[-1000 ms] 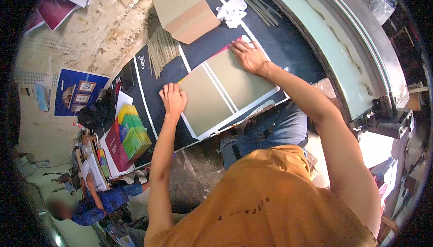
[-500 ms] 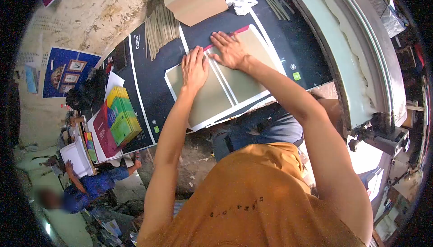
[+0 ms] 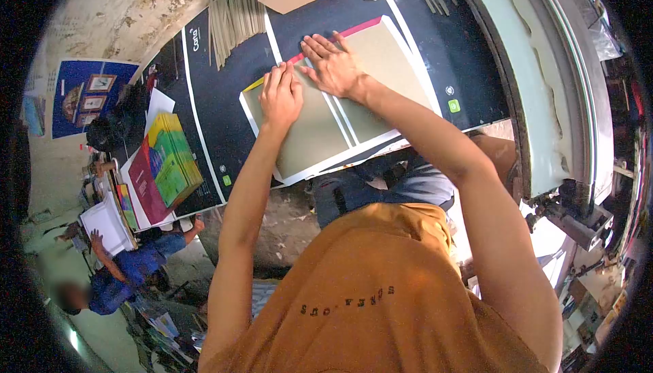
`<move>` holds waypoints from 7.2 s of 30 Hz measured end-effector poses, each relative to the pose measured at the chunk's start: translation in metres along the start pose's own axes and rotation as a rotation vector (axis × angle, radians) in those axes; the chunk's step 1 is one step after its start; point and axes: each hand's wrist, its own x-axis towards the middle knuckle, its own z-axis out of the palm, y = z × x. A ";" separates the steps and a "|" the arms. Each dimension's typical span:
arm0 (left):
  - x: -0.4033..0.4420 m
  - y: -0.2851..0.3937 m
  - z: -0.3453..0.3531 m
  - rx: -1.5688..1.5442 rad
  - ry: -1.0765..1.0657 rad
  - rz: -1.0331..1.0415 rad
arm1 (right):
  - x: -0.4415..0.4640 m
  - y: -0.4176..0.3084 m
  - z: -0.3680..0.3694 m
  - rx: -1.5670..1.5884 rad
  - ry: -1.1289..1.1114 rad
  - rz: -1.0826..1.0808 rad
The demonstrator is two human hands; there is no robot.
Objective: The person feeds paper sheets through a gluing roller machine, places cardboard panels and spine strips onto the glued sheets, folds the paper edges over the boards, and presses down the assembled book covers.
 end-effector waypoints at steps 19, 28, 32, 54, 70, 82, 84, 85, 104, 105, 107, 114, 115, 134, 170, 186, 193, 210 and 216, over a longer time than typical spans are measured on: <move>-0.006 0.002 -0.015 0.200 -0.284 -0.108 | -0.021 0.053 -0.035 -0.123 -0.073 0.247; -0.018 -0.012 -0.037 0.150 -0.136 -0.131 | -0.018 0.054 -0.024 -0.109 -0.039 0.217; -0.020 -0.008 -0.041 0.160 -0.180 -0.174 | -0.011 0.039 -0.012 -0.148 0.004 0.272; 0.018 0.017 0.014 0.048 -0.317 -0.084 | -0.026 0.050 -0.024 -0.104 0.062 0.314; -0.030 -0.014 -0.032 0.271 -0.282 -0.198 | -0.041 0.071 -0.035 -0.142 -0.043 0.204; -0.069 0.068 -0.067 -0.009 -0.223 0.040 | -0.115 0.010 -0.102 0.052 -0.152 -0.043; -0.107 0.108 -0.076 -0.166 -0.325 0.104 | -0.154 -0.007 -0.103 0.084 -0.249 -0.124; -0.129 0.115 -0.071 -0.219 -0.353 0.087 | -0.170 -0.018 -0.107 0.089 -0.290 -0.147; -0.093 0.044 -0.059 -0.223 -0.144 0.284 | -0.149 -0.032 -0.095 0.067 -0.109 -0.090; -0.094 0.038 -0.062 -0.179 -0.140 0.316 | -0.145 -0.033 -0.089 0.050 -0.070 -0.086; -0.094 0.033 -0.062 -0.106 -0.127 0.388 | -0.145 -0.023 -0.080 0.045 -0.077 -0.113; -0.120 -0.037 -0.094 -0.015 -0.110 0.448 | -0.192 0.055 -0.112 -0.013 -0.033 -0.041; -0.110 -0.021 -0.088 -0.031 -0.136 0.452 | -0.189 0.054 -0.114 -0.018 -0.046 -0.041; -0.013 0.128 0.005 -0.026 -0.330 0.272 | -0.150 -0.005 -0.075 0.073 0.072 0.197; -0.045 0.046 -0.031 -0.092 -0.424 0.046 | -0.096 -0.001 -0.054 0.090 -0.057 0.309; -0.063 -0.019 -0.059 -0.094 -0.341 0.018 | -0.102 0.034 -0.072 -0.057 -0.140 0.211; -0.087 0.075 -0.065 -0.056 -0.305 0.025 | -0.099 0.039 -0.068 -0.060 -0.006 0.155; -0.084 0.128 -0.070 -0.184 -0.230 0.030 | -0.092 0.006 -0.080 0.107 0.183 -0.012; -0.015 0.116 -0.034 -0.151 -0.104 -0.200 | -0.075 0.013 -0.062 0.209 0.044 0.172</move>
